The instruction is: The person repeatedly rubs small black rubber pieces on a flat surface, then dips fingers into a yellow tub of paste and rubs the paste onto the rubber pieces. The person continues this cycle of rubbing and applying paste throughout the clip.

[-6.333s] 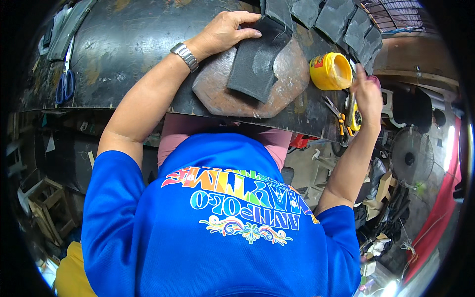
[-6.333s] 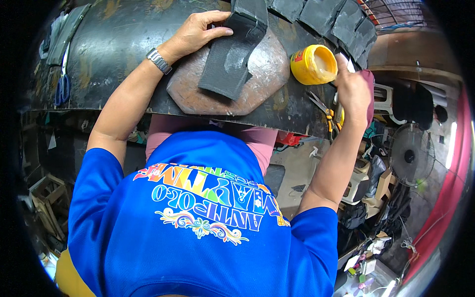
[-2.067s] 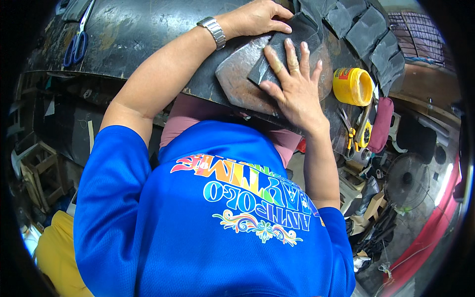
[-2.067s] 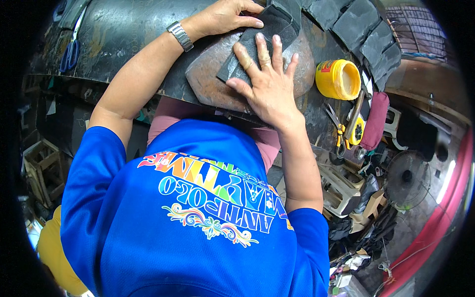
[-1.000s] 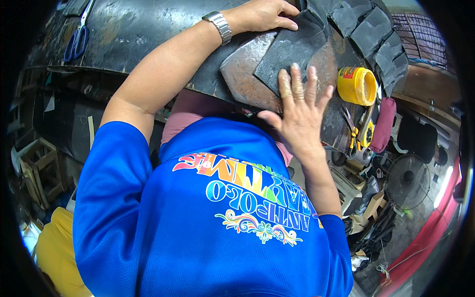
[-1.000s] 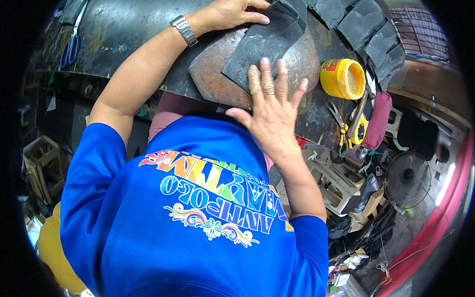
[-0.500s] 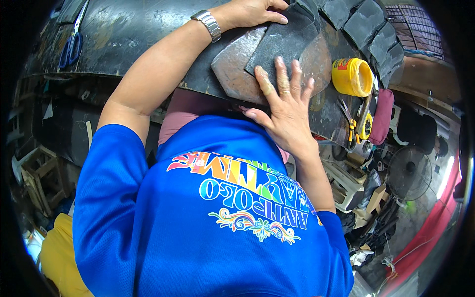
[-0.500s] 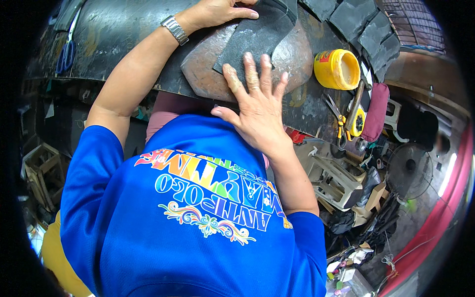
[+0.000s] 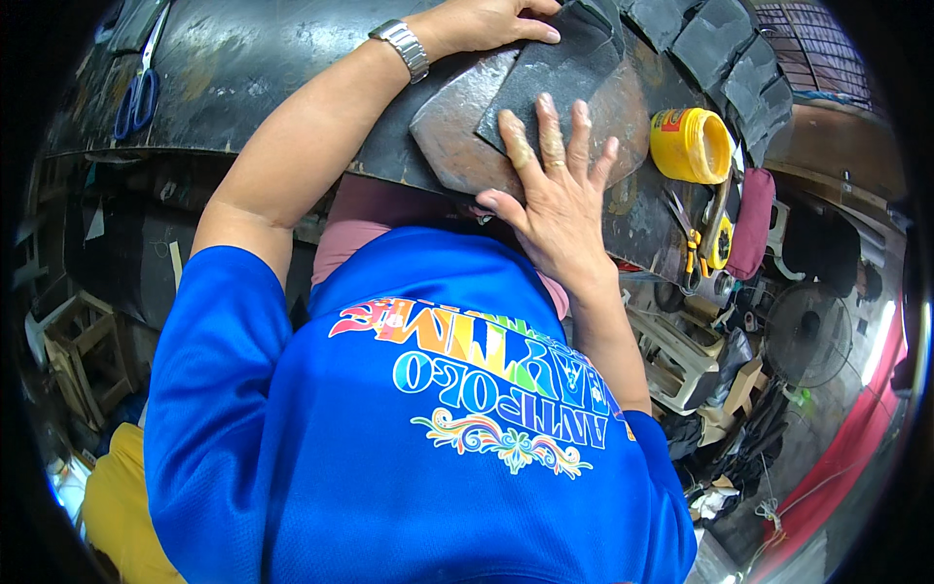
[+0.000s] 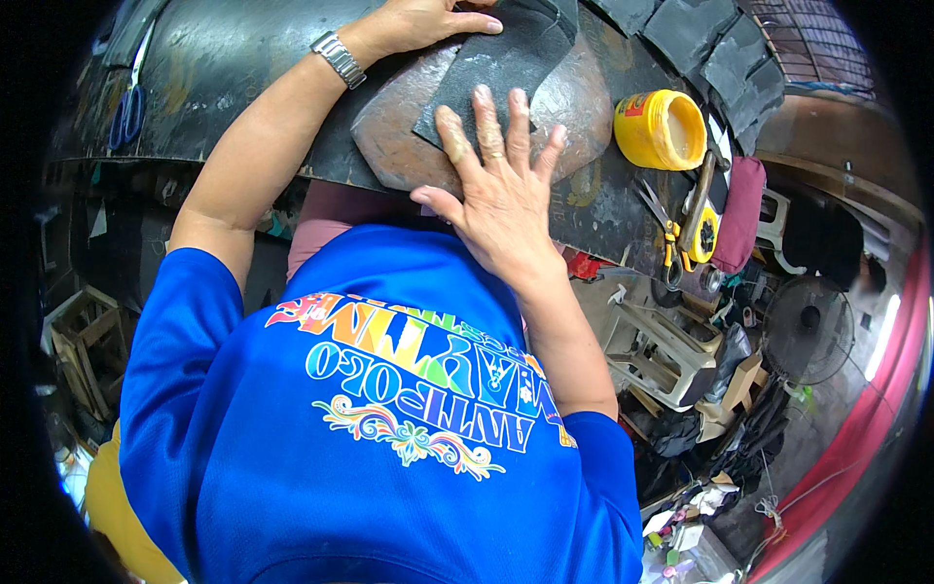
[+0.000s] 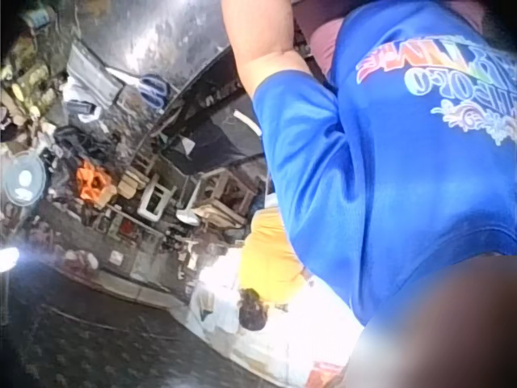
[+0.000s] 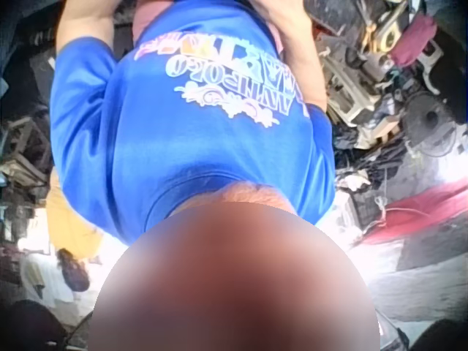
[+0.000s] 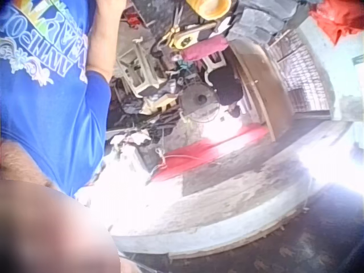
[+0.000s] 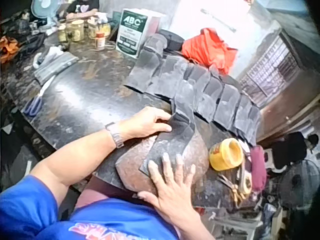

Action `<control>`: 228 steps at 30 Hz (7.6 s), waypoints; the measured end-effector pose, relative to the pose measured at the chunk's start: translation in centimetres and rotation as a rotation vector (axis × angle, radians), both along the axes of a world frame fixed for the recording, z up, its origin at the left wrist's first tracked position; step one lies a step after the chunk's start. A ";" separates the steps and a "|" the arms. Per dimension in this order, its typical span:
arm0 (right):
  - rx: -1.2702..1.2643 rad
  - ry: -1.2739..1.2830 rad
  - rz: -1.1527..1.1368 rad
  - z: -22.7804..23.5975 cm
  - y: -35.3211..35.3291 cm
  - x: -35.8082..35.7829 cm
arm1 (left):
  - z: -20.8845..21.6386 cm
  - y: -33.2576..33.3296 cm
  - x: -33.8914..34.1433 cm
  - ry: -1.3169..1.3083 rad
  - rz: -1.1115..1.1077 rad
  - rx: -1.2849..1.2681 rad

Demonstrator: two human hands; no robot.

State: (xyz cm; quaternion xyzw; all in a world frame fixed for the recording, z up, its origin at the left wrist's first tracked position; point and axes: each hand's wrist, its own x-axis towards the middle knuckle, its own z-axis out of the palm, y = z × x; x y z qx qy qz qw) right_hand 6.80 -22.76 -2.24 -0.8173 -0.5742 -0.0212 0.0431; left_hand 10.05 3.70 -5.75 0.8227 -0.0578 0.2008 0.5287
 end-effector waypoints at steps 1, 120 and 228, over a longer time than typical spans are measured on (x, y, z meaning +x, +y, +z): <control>-0.013 0.020 -0.015 0.0 0.2 0.0 | 0.0 0.0 0.0 0.028 0.002 -0.011; 1.342 0.849 -0.614 -1.6 -12.3 7.4 | 3.0 -15.1 11.6 0.150 -0.398 0.178; 0.925 2.847 0.065 5.8 -5.7 0.5 | 4.9 -10.5 -5.9 -0.388 0.072 0.386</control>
